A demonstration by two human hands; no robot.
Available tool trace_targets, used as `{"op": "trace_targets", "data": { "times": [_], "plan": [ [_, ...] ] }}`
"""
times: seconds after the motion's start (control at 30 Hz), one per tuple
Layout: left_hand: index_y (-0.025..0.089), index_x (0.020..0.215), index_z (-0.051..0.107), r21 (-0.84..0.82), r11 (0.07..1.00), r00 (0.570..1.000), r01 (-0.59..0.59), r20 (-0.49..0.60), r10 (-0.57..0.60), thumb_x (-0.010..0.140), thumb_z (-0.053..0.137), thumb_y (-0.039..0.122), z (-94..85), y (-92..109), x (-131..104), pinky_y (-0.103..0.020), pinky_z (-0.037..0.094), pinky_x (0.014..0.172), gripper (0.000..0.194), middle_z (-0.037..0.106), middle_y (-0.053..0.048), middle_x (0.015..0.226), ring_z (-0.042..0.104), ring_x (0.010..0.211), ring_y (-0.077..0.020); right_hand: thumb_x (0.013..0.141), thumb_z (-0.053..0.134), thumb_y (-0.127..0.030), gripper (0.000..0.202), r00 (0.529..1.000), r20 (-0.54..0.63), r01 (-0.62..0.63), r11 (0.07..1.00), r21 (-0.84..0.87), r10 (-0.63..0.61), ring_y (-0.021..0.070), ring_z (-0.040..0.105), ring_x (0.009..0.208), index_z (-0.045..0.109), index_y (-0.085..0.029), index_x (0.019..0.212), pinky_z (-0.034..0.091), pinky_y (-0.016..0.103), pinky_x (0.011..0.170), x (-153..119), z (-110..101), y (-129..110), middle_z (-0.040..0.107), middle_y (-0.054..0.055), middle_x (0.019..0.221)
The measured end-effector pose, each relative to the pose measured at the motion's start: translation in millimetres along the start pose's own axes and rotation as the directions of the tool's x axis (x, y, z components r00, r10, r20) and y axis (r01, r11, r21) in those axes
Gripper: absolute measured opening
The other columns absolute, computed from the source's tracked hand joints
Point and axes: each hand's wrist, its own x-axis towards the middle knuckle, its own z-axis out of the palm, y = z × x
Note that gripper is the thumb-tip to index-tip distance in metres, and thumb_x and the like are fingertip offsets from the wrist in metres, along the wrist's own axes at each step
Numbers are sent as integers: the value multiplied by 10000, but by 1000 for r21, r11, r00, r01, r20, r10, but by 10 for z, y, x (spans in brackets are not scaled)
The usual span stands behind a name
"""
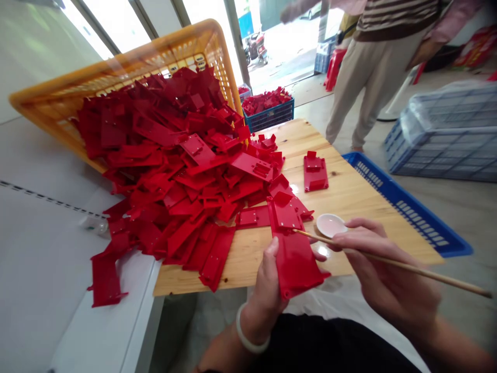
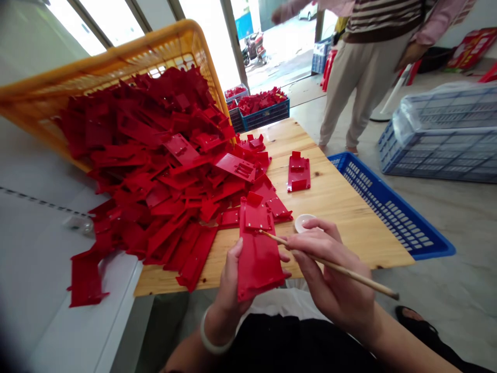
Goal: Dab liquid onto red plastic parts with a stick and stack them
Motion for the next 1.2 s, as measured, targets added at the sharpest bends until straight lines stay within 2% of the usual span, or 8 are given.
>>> {"op": "trace_targets", "data": {
  "times": [0.1, 0.27, 0.37, 0.6, 0.8, 1.0, 1.13, 1.2],
  "plan": [
    [135, 1015, 835, 71, 997, 999, -37, -2, 37, 957, 551, 735, 67, 27, -13, -410, 634, 832, 666, 808, -171, 1010, 746, 911, -315, 920, 643, 4, 437, 997, 62, 49, 998, -38, -47, 228, 732, 846, 684, -255, 1269, 547, 498, 979, 57, -15, -13, 789, 32, 1000],
    [192, 864, 811, 147, 983, 966, -109, -216, 140, 960, 662, 626, 40, -15, -15, -331, 597, 813, 468, 780, -80, 839, 696, 805, -236, 916, 666, -15, 396, 987, 123, 116, 990, -79, -106, 220, 732, 792, 678, -247, 1237, 548, 496, 933, 128, 14, -8, 792, 41, 986],
    [204, 877, 806, 167, 977, 942, -136, -283, 180, 927, 728, 592, -9, -43, -2, -332, 591, 842, 398, 780, -77, 858, 713, 901, -260, 932, 652, -29, 369, 977, 161, 159, 982, -99, -142, 213, 738, 779, 662, -238, 1235, 548, 487, 919, 159, 31, -15, 791, 37, 958],
    [204, 937, 836, 190, 976, 950, -107, -270, 157, 927, 729, 583, 17, 14, 15, -398, 572, 1028, 393, 800, -103, 941, 690, 1191, -327, 927, 670, -31, 358, 953, 214, 249, 956, -153, -214, 224, 773, 801, 667, -240, 1217, 549, 470, 964, 210, -14, -63, 806, 37, 927],
    [196, 829, 788, 168, 978, 943, -125, -285, 170, 930, 735, 529, 9, -3, 29, -368, 572, 948, 351, 769, -74, 819, 726, 985, -289, 898, 643, 9, 342, 926, 273, 305, 942, -136, -261, 236, 781, 869, 672, -129, 1210, 503, 482, 1050, 202, -31, -25, 803, 117, 987],
    [203, 763, 738, 172, 976, 907, -129, -376, 187, 863, 809, 544, -18, -33, 69, -283, 529, 695, 363, 710, -28, 727, 628, 692, -193, 905, 643, -14, 393, 933, 269, 278, 953, -117, -239, 230, 782, 883, 677, -193, 1254, 533, 473, 1019, 184, -42, 8, 816, 71, 1020],
    [210, 750, 710, 118, 984, 916, -131, -365, 166, 864, 805, 485, 5, -52, 73, -294, 551, 712, 313, 685, -28, 667, 673, 753, -224, 911, 644, -7, 390, 944, 245, 256, 960, -111, -223, 216, 777, 868, 675, -200, 1248, 543, 460, 1006, 169, -46, 30, 812, 60, 999],
    [203, 786, 726, 103, 988, 944, -113, -298, 139, 892, 760, 517, 9, -32, 70, -311, 587, 761, 333, 705, -44, 675, 719, 821, -253, 915, 652, -5, 376, 947, 241, 243, 964, -110, -211, 201, 770, 857, 676, -203, 1234, 541, 451, 1007, 152, -76, 51, 806, 49, 1004]
  ]
}}
